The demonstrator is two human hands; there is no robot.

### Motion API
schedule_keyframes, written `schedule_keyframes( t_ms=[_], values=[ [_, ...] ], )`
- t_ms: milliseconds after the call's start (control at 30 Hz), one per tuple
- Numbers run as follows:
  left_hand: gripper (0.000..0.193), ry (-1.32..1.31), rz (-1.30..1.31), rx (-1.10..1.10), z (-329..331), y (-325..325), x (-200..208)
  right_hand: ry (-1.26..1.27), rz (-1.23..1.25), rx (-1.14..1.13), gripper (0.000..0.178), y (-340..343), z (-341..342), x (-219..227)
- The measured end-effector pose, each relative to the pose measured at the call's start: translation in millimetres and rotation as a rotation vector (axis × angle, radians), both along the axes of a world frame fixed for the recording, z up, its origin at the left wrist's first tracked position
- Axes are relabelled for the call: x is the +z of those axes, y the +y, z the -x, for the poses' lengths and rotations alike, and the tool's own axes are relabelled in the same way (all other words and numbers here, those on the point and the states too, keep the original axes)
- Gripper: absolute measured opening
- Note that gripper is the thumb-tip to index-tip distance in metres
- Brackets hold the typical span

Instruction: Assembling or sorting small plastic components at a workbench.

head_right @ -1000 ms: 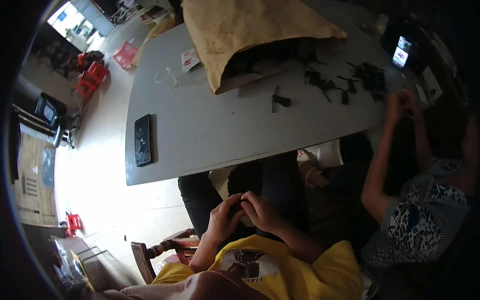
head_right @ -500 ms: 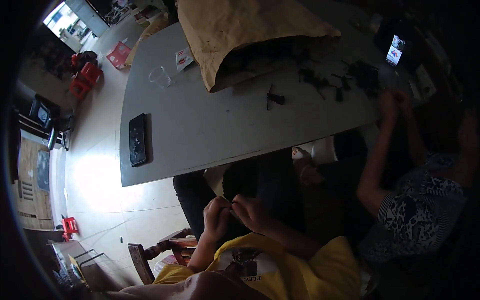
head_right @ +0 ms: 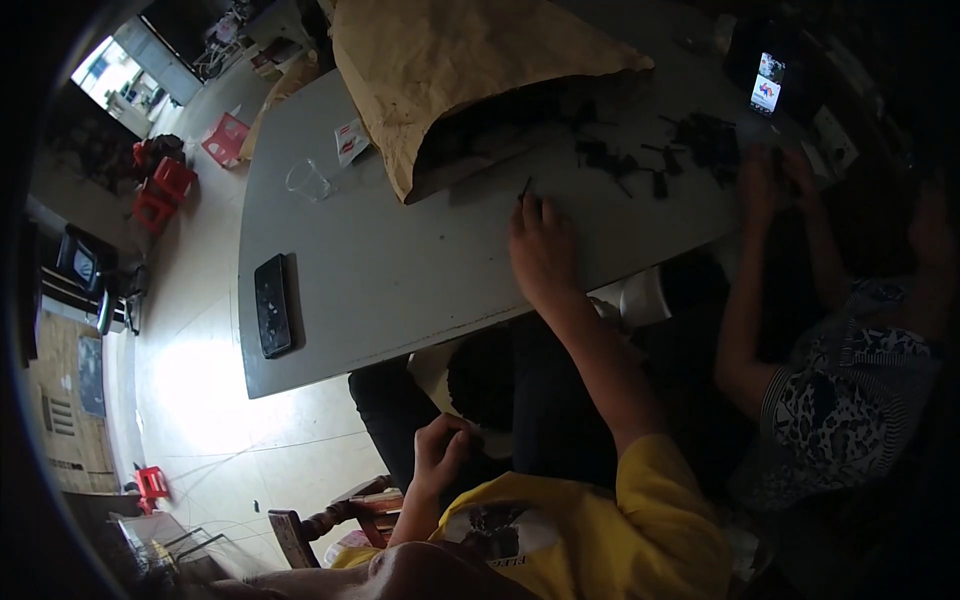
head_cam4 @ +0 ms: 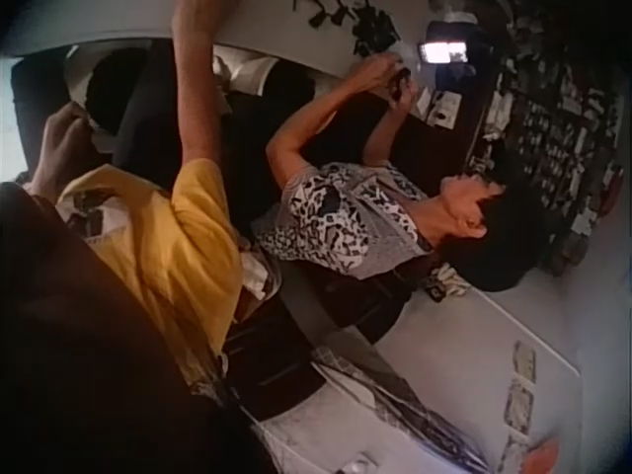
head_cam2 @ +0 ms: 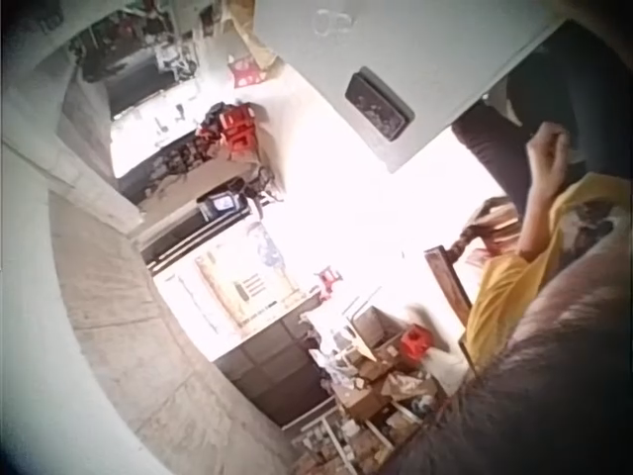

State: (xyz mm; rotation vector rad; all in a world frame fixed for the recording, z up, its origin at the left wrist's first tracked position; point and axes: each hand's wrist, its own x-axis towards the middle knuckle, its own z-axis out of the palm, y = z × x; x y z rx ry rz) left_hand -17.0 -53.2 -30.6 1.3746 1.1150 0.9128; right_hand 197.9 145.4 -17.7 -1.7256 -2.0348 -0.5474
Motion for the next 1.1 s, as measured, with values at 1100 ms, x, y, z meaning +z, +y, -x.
schedule_keyframes(
  t_ms=[1100],
  values=[
    [0.014, -0.169, 0.065, 0.209, -15.0, 14.2, 21.3, 1.095, 0.638, 0.615, 0.028, -156.5, 56.5, -7.0]
  ],
)
